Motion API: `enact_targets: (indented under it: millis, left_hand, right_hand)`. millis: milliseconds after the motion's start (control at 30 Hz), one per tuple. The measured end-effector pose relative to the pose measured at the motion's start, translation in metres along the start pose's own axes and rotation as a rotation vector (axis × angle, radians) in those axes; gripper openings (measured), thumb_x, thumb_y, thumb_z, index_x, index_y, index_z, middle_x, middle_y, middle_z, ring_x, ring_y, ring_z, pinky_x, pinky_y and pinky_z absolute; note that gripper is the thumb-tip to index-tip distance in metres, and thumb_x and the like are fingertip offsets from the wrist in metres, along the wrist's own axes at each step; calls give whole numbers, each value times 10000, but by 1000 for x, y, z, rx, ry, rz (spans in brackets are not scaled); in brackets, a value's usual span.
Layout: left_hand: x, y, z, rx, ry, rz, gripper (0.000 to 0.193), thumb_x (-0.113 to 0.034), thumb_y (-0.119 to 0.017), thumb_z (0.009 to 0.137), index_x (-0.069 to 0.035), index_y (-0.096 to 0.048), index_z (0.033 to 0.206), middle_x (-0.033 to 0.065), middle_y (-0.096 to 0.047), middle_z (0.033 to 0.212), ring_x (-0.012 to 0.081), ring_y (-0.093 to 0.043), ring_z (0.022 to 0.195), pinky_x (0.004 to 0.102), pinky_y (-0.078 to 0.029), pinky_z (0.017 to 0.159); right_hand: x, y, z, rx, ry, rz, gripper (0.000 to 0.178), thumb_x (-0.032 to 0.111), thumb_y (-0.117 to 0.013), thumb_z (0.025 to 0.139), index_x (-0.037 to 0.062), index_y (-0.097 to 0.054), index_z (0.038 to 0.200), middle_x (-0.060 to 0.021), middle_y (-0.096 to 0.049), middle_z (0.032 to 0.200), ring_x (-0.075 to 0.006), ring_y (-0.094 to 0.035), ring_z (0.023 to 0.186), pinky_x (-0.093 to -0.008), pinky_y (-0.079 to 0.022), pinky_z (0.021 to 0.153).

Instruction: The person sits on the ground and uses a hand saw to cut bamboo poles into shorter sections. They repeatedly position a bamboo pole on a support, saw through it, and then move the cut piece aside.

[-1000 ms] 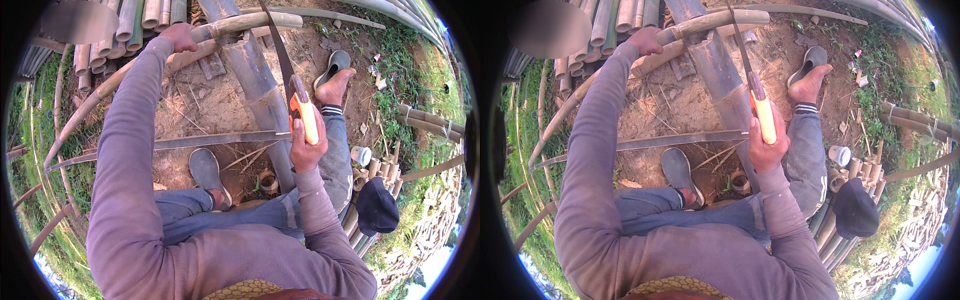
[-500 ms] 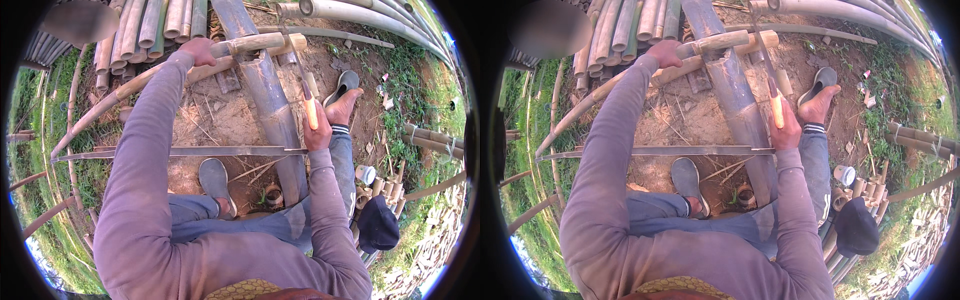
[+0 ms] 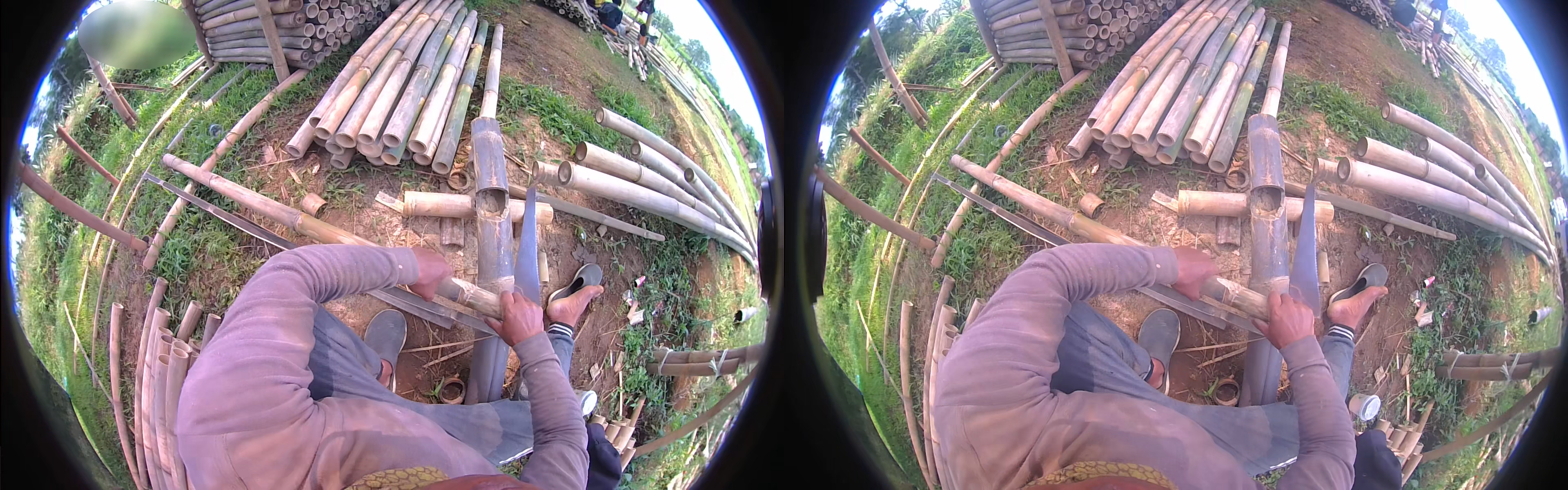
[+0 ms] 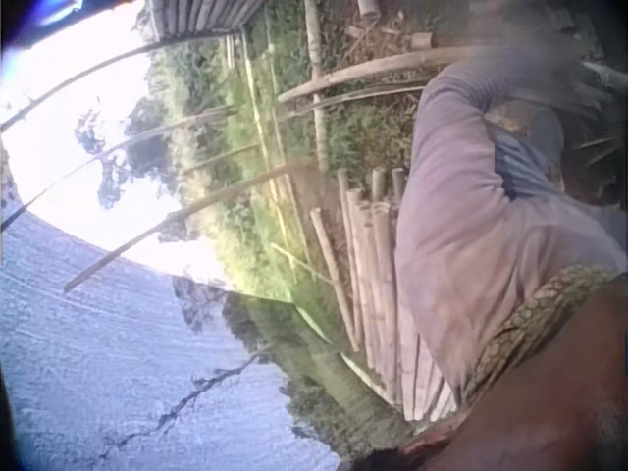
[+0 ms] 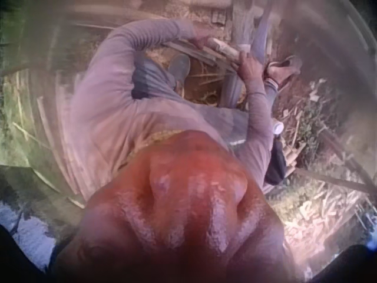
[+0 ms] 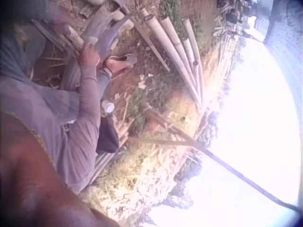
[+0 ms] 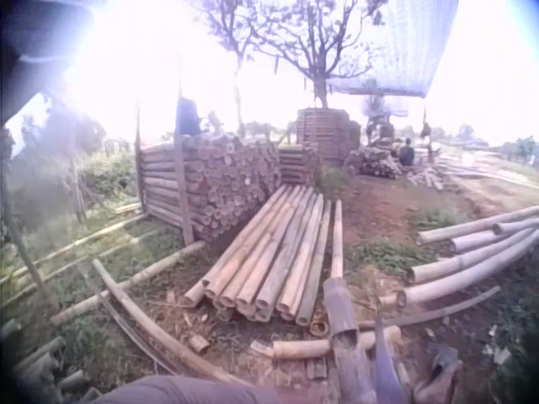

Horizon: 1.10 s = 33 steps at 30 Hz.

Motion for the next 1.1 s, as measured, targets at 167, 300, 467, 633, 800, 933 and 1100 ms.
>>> enact_targets:
  millis: [167, 300, 467, 633, 800, 933, 1100]
  left_hand:
    - [-70, -37, -2, 173, -114, 30, 412, -302, -840, 720, -58, -783, 1047, 176, -782, 1005, 371, -755, 953, 488, -598, 838]
    - [-124, -58, -3, 296, -214, 78, 387, -299, -845, 727, -60, -804, 1030, 158, -786, 997, 344, -754, 950, 476, -586, 841]
    - [-185, -34, -17, 411, -270, 135, 415, -304, -845, 720, -65, -811, 1058, 145, -789, 1003, 333, -755, 949, 464, -578, 828]
    - [-240, -43, -3, 450, -377, 258, 370, -285, -858, 687, -103, -831, 1008, 132, -791, 992, 308, -764, 927, 459, -576, 818]
    - [-273, -57, -2, 601, -392, 378, 368, -321, -892, 663, -118, -839, 965, 136, -794, 1006, 310, -762, 932, 456, -574, 824]
    - [-249, -49, 11, 615, -340, 438, 419, -329, -895, 668, -127, -822, 1027, 133, -783, 1047, 322, -742, 1003, 455, -558, 877]
    - [-160, 14, 8, 166, -234, 497, 563, -311, -884, 669, -120, -744, 1180, 143, -724, 1183, 350, -670, 1158, 444, -522, 975]
  right_hand:
    - [3, -10, -95, 57, -94, 100, 682, 652, -812, 807, 78, -616, 1119, -196, -740, 1039, -394, -752, 892, -526, -573, 748]
    - [7, -19, -166, 138, -190, 267, 704, 675, -819, 791, 84, -620, 1118, -222, -752, 934, -433, -749, 850, -553, -569, 738]
    - [12, -9, -240, 23, -297, 423, 681, 635, -857, 781, 77, -619, 1092, -224, -738, 835, -465, -732, 792, -547, -559, 683]
    - [22, 0, -311, -66, -429, 483, 617, 561, -886, 788, 50, -642, 1036, -210, -724, 783, -466, -721, 752, -539, -549, 659]
    - [42, -18, -354, -114, -549, 637, 565, 469, -891, 821, 17, -658, 1066, -205, -709, 805, -428, -721, 732, -512, -554, 676]
    - [52, -42, -331, -146, -542, 921, 507, 430, -843, 908, 4, -638, 1093, -119, -673, 787, -283, -695, 646, -452, -569, 616]
    - [82, -59, -208, 140, -581, 1606, 469, 436, -746, 999, 17, -601, 1152, -90, -639, 786, -179, -660, 625, -339, -584, 510]
Point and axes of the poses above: each hand's wrist, its own z-axis towards the middle knuckle, its own y-axis out of the back of the hand, x = y × z, the point moved 6 cm from there along z, towards the middle knuckle
